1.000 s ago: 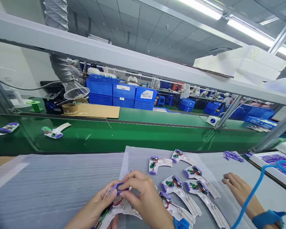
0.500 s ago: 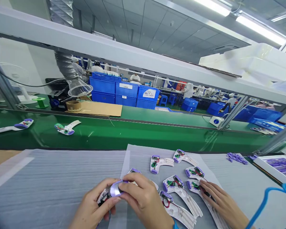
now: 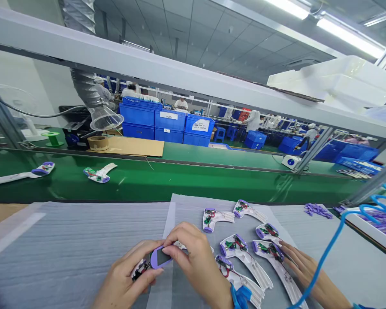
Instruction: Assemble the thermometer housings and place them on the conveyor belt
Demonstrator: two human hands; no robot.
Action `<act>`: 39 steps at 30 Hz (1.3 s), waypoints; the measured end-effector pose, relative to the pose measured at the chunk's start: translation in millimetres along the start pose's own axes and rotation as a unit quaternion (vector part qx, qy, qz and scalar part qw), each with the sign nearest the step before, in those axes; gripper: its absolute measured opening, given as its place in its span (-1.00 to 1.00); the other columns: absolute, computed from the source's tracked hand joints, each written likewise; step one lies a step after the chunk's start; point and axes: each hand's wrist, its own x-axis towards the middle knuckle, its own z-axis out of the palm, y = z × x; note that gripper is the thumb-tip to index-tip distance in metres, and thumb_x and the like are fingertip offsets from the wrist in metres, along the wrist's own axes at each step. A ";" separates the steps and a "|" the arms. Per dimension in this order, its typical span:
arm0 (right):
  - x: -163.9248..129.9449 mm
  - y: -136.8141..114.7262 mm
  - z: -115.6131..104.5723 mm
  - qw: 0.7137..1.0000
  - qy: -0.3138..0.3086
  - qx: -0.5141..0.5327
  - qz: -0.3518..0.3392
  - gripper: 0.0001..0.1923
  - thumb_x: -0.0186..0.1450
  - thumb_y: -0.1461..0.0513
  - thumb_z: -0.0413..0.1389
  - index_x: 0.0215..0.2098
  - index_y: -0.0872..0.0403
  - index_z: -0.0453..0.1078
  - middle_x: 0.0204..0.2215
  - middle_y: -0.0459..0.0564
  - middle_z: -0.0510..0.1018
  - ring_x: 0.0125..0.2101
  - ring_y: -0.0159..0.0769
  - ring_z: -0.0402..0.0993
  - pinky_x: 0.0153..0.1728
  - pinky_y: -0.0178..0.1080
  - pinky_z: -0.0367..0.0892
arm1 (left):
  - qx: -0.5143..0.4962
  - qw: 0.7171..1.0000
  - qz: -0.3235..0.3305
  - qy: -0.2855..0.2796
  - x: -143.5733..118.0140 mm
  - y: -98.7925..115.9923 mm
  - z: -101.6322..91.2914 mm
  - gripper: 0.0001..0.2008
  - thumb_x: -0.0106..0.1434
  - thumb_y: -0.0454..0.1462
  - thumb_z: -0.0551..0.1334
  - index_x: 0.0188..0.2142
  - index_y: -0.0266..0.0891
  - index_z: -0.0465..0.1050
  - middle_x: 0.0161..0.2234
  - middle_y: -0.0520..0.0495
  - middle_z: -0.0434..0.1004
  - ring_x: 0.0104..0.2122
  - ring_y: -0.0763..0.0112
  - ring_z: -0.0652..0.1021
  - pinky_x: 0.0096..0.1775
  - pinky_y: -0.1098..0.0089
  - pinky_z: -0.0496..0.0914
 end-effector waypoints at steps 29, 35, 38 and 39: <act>-15.6 4.5 71.1 0.957 0.276 -0.005 0.092 -0.66 0.11 0.24 0.17 -0.12 0.02 0.32 -0.38 -0.12 0.43 -0.46 -0.34 0.29 -0.39 -0.31 0.23 | -0.132 0.981 -0.074 0.119 7.6 -5.0 21.6 -0.56 0.06 -0.22 0.29 -0.05 -0.19 0.31 -0.06 -0.15 0.45 -0.13 0.16 0.50 -0.11 0.29 0.38; -14.1 1.2 63.9 0.964 0.263 -0.031 0.027 -0.65 0.10 0.27 0.12 -0.12 0.02 0.30 -0.43 -0.14 0.38 -0.49 -0.36 0.24 -0.43 -0.31 0.19 | -0.160 0.975 -0.044 0.149 10.3 -3.6 24.2 -0.63 0.01 -0.24 0.33 -0.18 -0.20 0.31 -0.23 -0.08 0.46 -0.25 0.19 0.51 -0.20 0.29 0.38; -12.1 -3.3 57.4 0.973 0.228 -0.025 0.012 -0.70 0.11 0.26 0.09 -0.15 0.03 0.32 -0.44 -0.13 0.35 -0.45 -0.33 0.24 -0.41 -0.30 0.18 | -0.125 0.979 0.002 0.163 10.3 0.5 22.6 -0.68 0.05 -0.23 0.32 -0.21 -0.18 0.31 -0.22 -0.06 0.40 -0.22 0.21 0.48 -0.18 0.28 0.36; -11.8 -4.6 55.5 0.975 0.220 -0.025 0.010 -0.71 0.11 0.27 0.08 -0.16 0.03 0.32 -0.45 -0.13 0.33 -0.44 -0.32 0.23 -0.41 -0.30 0.17 | -0.115 0.980 0.013 0.160 9.9 1.9 21.9 -0.69 0.06 -0.23 0.31 -0.20 -0.18 0.31 -0.21 -0.06 0.38 -0.21 0.21 0.47 -0.17 0.28 0.35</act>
